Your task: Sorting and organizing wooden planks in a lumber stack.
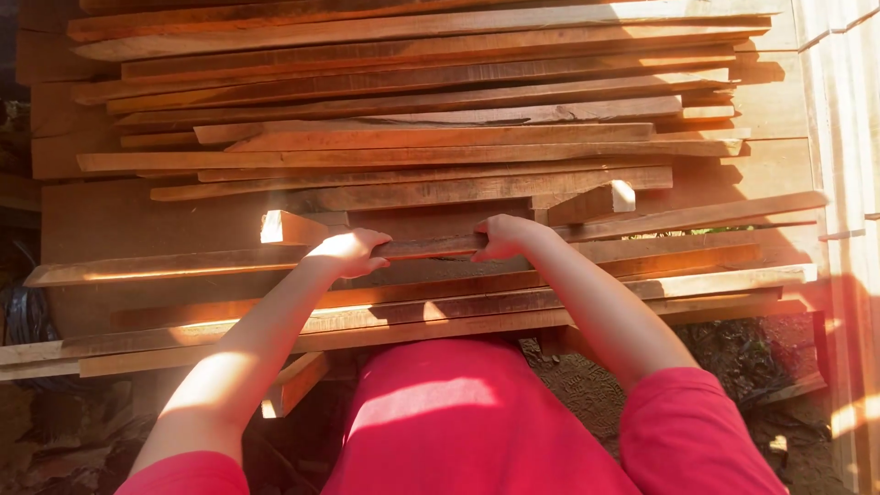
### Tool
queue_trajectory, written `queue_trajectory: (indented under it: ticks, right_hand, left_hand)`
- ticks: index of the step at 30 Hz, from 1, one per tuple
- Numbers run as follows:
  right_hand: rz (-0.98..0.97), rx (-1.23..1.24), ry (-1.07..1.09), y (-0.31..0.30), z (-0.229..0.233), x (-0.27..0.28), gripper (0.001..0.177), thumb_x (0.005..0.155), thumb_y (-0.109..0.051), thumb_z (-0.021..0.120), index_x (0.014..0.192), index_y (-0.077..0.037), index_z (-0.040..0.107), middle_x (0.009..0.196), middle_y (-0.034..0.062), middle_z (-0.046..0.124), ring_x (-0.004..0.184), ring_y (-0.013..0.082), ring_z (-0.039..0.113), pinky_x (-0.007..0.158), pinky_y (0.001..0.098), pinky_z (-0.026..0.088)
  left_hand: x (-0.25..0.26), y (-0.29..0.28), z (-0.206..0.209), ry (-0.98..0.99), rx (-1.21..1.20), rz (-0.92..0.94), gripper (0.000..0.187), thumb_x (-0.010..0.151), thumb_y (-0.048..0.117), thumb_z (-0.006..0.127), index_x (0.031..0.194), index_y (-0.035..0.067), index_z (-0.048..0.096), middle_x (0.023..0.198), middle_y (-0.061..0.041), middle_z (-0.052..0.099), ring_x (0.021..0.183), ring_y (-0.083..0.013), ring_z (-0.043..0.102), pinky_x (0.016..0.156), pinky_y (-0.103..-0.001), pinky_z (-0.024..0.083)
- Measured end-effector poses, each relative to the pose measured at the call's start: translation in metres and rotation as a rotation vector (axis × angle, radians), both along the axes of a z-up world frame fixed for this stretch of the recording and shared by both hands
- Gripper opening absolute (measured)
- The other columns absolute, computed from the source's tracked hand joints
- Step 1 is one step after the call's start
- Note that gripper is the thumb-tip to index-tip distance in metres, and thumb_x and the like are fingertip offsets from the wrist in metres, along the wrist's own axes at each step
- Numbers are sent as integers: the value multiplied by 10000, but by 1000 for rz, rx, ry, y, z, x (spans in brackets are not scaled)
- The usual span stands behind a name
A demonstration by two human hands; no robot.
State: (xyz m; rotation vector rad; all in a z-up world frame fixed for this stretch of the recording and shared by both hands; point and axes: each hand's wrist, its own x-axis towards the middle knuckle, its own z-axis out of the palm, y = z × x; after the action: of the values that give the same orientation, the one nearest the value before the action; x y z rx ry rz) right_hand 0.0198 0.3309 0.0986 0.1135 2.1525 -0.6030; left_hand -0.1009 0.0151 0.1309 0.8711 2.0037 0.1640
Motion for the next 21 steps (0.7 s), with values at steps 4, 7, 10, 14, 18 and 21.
queue_trajectory:
  ticks: [4, 7, 10, 14, 18, 21]
  right_hand:
    - [-107, -48, -4, 1, -44, 8, 767, 743, -564, 856, 1339, -113, 690, 1272, 157, 718, 1216, 332, 670, 996, 422, 565]
    - [-202, -41, 22, -3, -58, 18, 817, 709, -558, 898, 1359, -112, 682, 1306, 144, 703, 1240, 318, 656, 1011, 407, 569]
    - [-141, 113, 73, -6, -76, 28, 785, 699, -732, 784, 1336, -284, 683, 1304, 31, 708, 1235, 267, 654, 1020, 437, 544]
    - [-101, 178, 176, -12, -80, 39, 767, 772, -827, 628, 1327, -300, 672, 1271, 7, 716, 1243, 241, 640, 1026, 427, 480]
    - [-104, 212, 262, -24, -62, 46, 771, 838, -863, 515, 1310, -273, 669, 1236, 18, 719, 1221, 237, 633, 1052, 419, 427]
    - [-135, 205, 221, -27, -62, 48, 709, 957, -823, 333, 1265, -293, 689, 1211, 32, 726, 1222, 243, 639, 1064, 429, 418]
  left_hand:
    - [-6, -4, -63, 15, -68, -39, 511, 932, 452, 682, 1402, 262, 623, 1348, -58, 687, 1278, -289, 634, 1068, -432, 536]
    - [-5, -7, -121, 41, -121, -65, 594, 889, 563, 690, 1431, 337, 599, 1351, -29, 692, 1283, -251, 644, 1040, -402, 553]
    - [3, -7, -114, -1, -116, 41, 573, 917, 463, 674, 1451, 270, 599, 1388, -51, 680, 1306, -263, 626, 1072, -404, 522]
    - [13, -3, -88, 6, -98, 112, 650, 909, 562, 620, 1469, 234, 581, 1399, -83, 667, 1329, -299, 598, 1124, -434, 453]
    - [33, 4, -58, 97, -90, 177, 737, 916, 753, 481, 1409, 223, 615, 1341, -68, 689, 1287, -287, 605, 1111, -430, 404]
    - [42, -5, -96, 153, -65, 202, 692, 955, 777, 374, 1289, 249, 671, 1205, -41, 721, 1201, -275, 640, 1055, -423, 429]
